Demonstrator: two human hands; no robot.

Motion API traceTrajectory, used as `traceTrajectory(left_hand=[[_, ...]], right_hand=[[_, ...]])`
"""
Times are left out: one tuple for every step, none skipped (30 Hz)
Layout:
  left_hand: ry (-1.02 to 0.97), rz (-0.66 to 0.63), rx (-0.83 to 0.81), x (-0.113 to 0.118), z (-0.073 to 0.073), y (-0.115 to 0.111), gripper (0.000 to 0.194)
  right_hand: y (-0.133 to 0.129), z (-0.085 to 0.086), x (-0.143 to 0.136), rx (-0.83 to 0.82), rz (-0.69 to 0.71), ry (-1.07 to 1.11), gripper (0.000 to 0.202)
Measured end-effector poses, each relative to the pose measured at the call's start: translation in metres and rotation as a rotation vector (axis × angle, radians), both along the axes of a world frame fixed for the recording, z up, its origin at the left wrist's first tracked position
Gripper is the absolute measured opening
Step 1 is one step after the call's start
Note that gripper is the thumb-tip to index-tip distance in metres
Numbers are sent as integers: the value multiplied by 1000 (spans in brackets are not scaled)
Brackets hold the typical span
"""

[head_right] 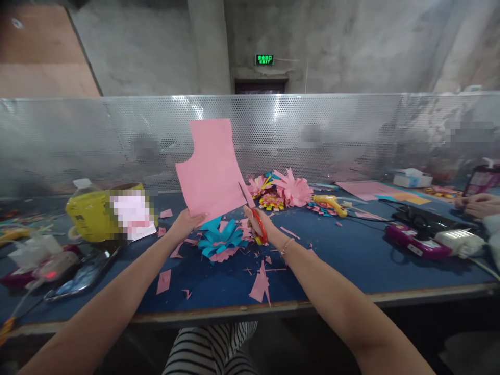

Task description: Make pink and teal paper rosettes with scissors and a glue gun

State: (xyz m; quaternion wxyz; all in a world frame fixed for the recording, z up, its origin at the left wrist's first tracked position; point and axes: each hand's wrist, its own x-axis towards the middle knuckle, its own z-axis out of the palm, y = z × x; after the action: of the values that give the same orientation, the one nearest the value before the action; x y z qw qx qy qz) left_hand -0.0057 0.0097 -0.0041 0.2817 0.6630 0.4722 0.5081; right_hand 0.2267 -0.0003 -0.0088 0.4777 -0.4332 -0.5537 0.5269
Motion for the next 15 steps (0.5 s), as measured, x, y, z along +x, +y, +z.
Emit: traceTrajectory(left_hand=[[-4, -2, 2, 0, 0, -1, 45], [-5, -5, -2, 0, 1, -1, 46], [-1, -10, -9, 0, 1, -3, 46], [3, -19, -15, 1, 2, -4, 46], [5, -29, -17, 1, 3, -6, 46], [2, -44, -16, 1, 4, -8, 46], [-8, -57, -12, 2, 5, -9, 47], [-20, -67, -10, 2, 5, -10, 48], [-27, -76, -15, 2, 5, -10, 49], [-28, -77, -29, 2, 5, -9, 49], [-23, -74, -47, 1, 4, -8, 49], [-16, -64, -57, 1, 3, -6, 49], [-11, -52, -56, 1, 2, -5, 48], [-7, -41, -48, 0, 1, -3, 48], [-6, -31, -37, 0, 1, -2, 48]], right_hand=[[1, -1, 0, 25, -7, -27, 31], [1, -2, 0, 56, -13, -54, 31], [0, -2, 0, 86, -15, -74, 32], [-1, -1, 0, 108, -13, -86, 31], [-2, 0, 0, 123, -13, -91, 31], [-3, 1, 0, 124, -10, -92, 30], [-4, 3, 0, 114, -7, -88, 29], [-5, 4, 0, 97, -5, -78, 29], [-6, 5, 0, 73, -1, -65, 29], [-5, 5, 1, 46, 7, -48, 30], [-5, 5, 1, 18, 24, -23, 31], [-4, 4, 1, -7, 49, 8, 32], [-2, 3, 1, -29, 70, 40, 33], [-1, 2, 2, -49, 90, 71, 34], [0, 1, 2, -65, 109, 98, 35]])
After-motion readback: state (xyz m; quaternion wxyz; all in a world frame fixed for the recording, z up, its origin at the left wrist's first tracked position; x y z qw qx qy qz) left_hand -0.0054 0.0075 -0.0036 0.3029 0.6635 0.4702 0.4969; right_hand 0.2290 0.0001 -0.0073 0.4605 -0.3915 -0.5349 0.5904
